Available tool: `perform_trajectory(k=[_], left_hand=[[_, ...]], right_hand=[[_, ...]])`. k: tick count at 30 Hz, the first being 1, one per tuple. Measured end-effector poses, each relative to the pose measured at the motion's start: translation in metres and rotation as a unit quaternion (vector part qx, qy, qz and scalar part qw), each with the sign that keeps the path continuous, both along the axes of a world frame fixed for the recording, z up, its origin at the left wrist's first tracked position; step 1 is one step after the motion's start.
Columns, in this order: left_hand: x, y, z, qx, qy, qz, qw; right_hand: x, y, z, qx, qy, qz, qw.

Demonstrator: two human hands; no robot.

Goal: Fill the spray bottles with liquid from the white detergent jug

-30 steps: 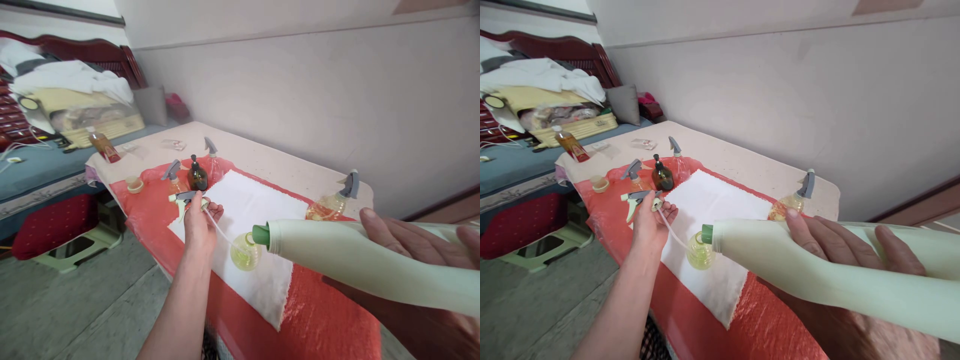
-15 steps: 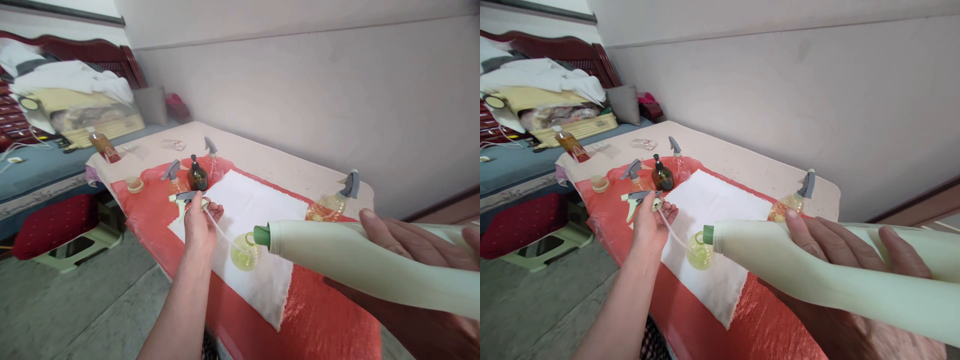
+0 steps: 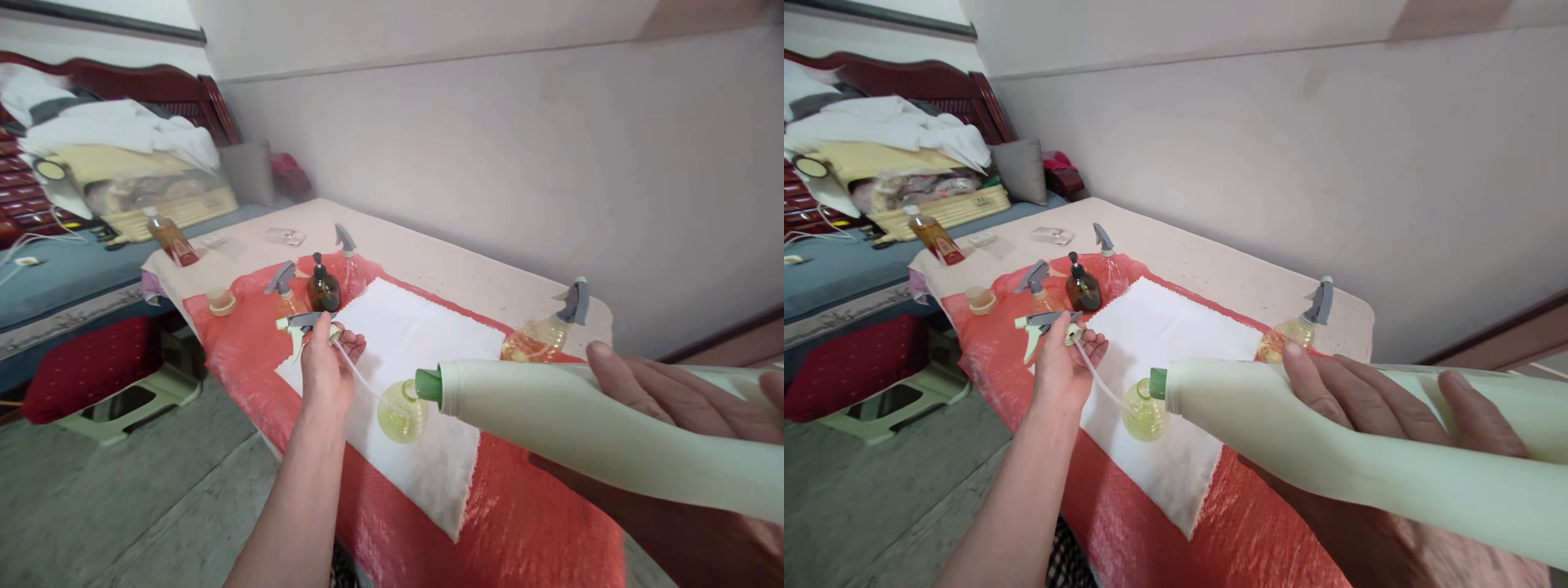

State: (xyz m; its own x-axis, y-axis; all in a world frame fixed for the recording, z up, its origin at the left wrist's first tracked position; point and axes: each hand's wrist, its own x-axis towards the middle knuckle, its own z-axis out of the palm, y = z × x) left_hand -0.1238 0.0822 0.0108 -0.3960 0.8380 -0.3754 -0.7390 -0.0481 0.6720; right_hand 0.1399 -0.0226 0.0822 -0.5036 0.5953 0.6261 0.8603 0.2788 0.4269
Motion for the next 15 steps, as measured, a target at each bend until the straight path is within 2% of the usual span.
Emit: perform_trajectory(k=[15], left_hand=[[0.0004,-0.0001,0.0012,-0.001,-0.004,0.004,1.0]], right_hand=[[0.0033,-0.0053,-0.0033,-0.054,0.036,0.001,0.998]])
